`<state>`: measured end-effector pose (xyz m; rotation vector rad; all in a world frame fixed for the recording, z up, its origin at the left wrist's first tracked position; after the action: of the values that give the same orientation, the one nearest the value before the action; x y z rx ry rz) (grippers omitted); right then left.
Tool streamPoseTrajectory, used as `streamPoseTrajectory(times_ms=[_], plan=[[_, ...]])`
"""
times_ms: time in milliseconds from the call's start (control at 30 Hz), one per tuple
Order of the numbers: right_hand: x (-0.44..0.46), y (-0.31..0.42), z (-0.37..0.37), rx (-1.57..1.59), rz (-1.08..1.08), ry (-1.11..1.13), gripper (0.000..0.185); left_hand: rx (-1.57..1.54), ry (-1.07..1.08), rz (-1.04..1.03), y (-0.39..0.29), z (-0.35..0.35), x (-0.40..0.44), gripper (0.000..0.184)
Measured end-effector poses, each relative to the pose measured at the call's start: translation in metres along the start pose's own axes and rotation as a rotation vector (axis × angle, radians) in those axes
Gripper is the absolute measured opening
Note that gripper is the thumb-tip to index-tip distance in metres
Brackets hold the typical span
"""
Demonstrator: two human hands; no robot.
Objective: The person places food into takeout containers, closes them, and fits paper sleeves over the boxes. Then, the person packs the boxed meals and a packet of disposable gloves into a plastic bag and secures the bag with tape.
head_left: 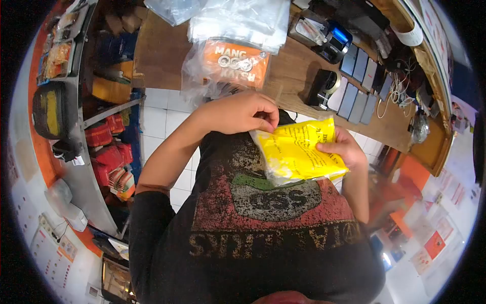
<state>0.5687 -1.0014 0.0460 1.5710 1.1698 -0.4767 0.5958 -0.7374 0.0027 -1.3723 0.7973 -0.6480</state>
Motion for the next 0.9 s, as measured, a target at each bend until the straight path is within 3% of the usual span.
streamPoseTrajectory(times_ms=[200, 267, 433, 533, 600, 667, 733, 767, 833, 900], plan=[[0.006, 0.01, -0.004, -0.454, -0.094, 0.174, 0.045, -0.085, -0.047, -0.124, 0.012, -0.007, -0.015, 0.013], [0.007, 0.016, -0.01, -0.623, -0.088, 0.217, 0.044, -0.12, -0.033, -0.073, 0.012, -0.006, -0.023, 0.012], [0.012, 0.029, -0.026, -0.63, -0.16, 0.243, 0.043, -0.161, 0.019, -0.03, 0.014, -0.001, -0.037, 0.01], [0.014, 0.028, -0.016, -0.675, -0.136, 0.281, 0.044, -0.205, -0.049, -0.078, 0.011, 0.007, -0.055, 0.009], [0.013, 0.029, -0.017, -0.725, -0.084, 0.308, 0.044, -0.294, -0.214, -0.092, 0.02, 0.018, -0.074, 0.007], [0.009, 0.033, -0.023, -0.609, -0.203, 0.258, 0.046, -0.31, -0.218, -0.068, 0.017, 0.02, -0.079, 0.01], [0.014, 0.029, -0.021, -0.638, -0.169, 0.294, 0.047, -0.321, -0.219, -0.04, 0.013, 0.018, -0.082, 0.012], [0.017, 0.03, -0.02, -0.665, -0.133, 0.326, 0.048, -0.063, -0.394, -0.217, 0.003, 0.018, -0.079, 0.016], [0.02, 0.033, -0.025, -0.687, -0.106, 0.331, 0.048, 0.152, -0.494, -0.466, -0.019, 0.016, -0.074, 0.021], [0.021, 0.034, -0.027, -0.704, -0.078, 0.33, 0.049, 0.211, -0.297, -0.424, -0.021, 0.005, -0.068, 0.017]])
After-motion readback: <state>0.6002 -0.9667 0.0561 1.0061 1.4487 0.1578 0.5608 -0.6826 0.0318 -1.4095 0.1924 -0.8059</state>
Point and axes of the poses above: each hand's wrist, its own x-axis towards the middle knuckle, its own z-axis out of the back of the hand, y = z × x, the point moved 3 cm from there along x, towards the middle knuckle, and after that the axes turned 2 degrees about -y, right-handed, at the moved point
